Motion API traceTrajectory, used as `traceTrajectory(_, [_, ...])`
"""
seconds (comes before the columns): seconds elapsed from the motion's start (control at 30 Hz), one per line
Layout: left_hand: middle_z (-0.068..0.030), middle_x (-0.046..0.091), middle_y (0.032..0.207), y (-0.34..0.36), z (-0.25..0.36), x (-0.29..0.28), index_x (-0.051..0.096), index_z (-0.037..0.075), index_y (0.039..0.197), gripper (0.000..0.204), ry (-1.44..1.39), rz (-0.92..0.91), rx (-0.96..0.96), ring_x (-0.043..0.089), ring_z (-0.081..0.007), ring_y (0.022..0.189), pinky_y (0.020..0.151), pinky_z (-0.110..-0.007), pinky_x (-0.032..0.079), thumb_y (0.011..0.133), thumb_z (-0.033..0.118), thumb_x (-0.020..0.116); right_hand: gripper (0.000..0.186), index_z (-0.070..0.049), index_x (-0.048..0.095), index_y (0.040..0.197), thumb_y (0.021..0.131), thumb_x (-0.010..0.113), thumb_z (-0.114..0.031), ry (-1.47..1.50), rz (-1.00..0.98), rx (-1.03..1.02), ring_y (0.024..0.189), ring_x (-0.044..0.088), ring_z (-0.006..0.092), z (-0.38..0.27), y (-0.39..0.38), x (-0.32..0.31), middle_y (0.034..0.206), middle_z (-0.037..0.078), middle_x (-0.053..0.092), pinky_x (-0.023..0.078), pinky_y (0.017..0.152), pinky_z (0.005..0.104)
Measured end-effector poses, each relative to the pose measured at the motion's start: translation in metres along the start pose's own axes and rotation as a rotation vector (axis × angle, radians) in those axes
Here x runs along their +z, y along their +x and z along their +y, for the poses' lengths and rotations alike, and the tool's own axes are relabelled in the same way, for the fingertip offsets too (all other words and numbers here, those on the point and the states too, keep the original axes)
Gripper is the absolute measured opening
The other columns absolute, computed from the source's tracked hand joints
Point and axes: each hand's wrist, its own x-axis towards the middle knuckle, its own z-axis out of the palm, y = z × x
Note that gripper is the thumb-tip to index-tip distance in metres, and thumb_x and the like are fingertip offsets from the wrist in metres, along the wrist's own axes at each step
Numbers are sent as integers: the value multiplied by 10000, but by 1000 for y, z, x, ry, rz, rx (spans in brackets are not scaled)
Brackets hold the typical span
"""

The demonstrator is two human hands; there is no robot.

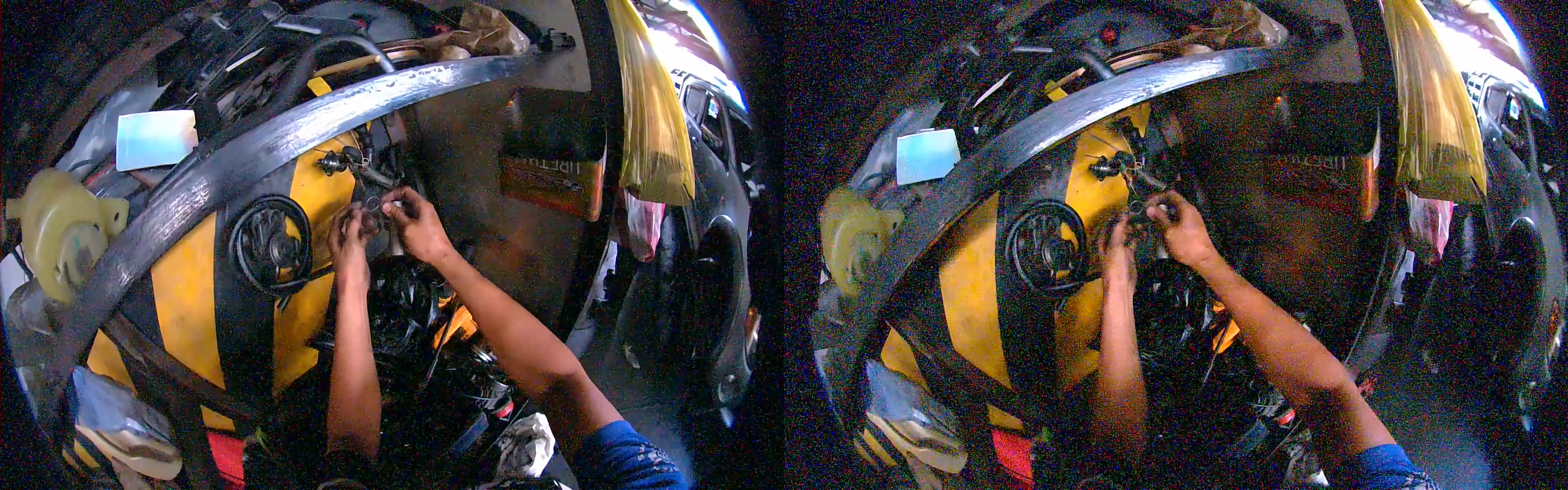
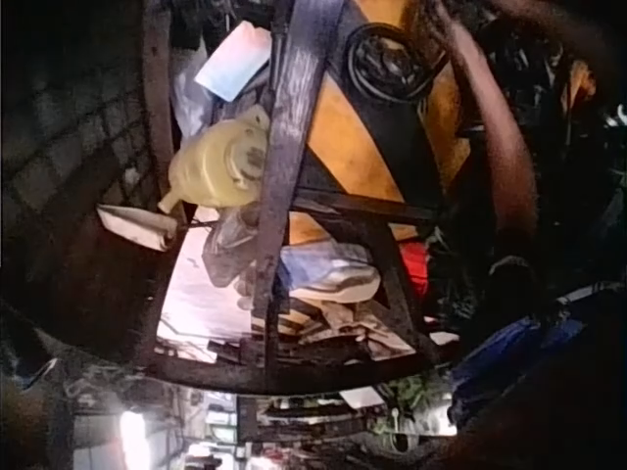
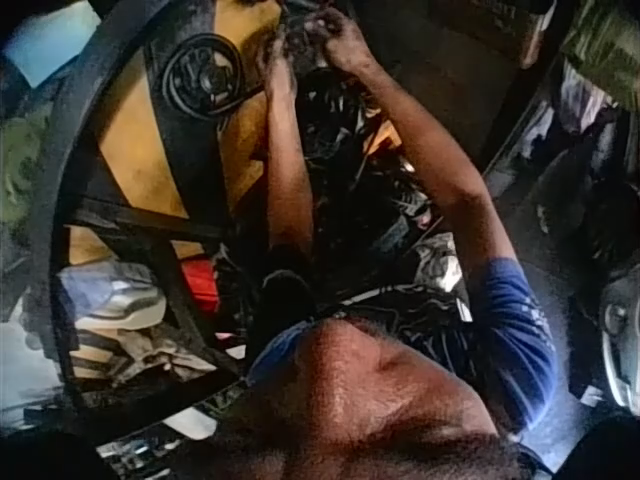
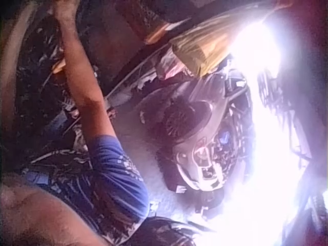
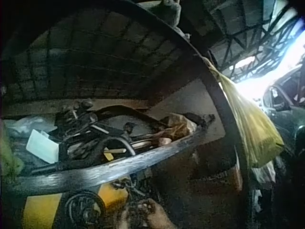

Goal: The recorder is repairing or inspecting components of a vehicle engine in a garage setting.

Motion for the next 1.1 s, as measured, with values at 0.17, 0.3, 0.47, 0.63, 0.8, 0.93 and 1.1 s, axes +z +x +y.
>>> traceTrajectory(0.17, [-46, 679, 1050, 8, 6, -7, 651, 16, 1169, 409, 73, -254, 75, 623, -132, 884, 794, -301, 504, 980, 378, 631, 251, -26, 638, 1090, 939, 670, -224, -73, -22, -53, 975, 642, 261, 11, -3, -6, 1038, 142, 690, 481, 905, 369])
traceTrajectory(0.3, [-54, 681, 1062, 10, 8, -3, 657, 17, 1172, 414, 103, -136, -34, 632, -137, 902, 800, -310, 510, 969, 378, 647, 250, -33, 643, 1096, 940, 663, -228, -92, -100, 8, 976, 643, 264, 6, -17, -13, 1052, 138, 690, 479, 913, 363])
traceTrajectory(0.47, [-19, 665, 983, 21, 3, -16, 652, 37, 1161, 370, 80, -277, -133, 621, -133, 885, 793, -304, 497, 935, 326, 702, 281, -23, 643, 1117, 929, 651, -231, -352, -122, 15, 1010, 669, 348, 9, -37, -17, 1057, 218, 690, 502, 900, 394])
traceTrajectory(0.63, [51, 493, 759, 25, -3, -38, 623, 81, 1155, 321, -321, -225, -283, 469, -93, 596, 552, -220, 375, 916, 275, 715, 372, -37, 639, 1188, 879, 672, -240, -572, -54, 181, 1065, 629, 431, 28, -53, -34, 1125, 246, 667, 517, 890, 453])
traceTrajectory(0.8, [61, 409, 724, 20, -1, -27, 629, 87, 1171, 287, -15, -97, -203, 327, -41, 512, 449, -208, 224, 956, 276, 659, 361, -27, 653, 1173, 881, 668, -238, -643, -33, 227, 1089, 628, 416, 60, -75, -72, 1132, 245, 667, 508, 915, 451])
traceTrajectory(0.93, [-56, 644, 945, 37, -18, -51, 619, 19, 1234, 365, 643, -51, 468, 598, -155, 786, 726, -280, 488, 977, 278, 636, 304, -21, 670, 1127, 894, 657, -217, -526, -38, 241, 1063, 650, 393, 35, -96, -64, 1093, 225, 689, 507, 916, 430])
traceTrajectory(1.1, [-167, 659, 1186, 45, -25, -20, 566, -45, 1300, 500, 488, -58, 290, 616, -232, 1148, 988, -336, 453, 954, 298, 676, 263, 20, 656, 1079, 955, 606, -206, -344, -62, 299, 948, 695, 249, 41, -132, -67, 981, 163, 720, 524, 844, 366])
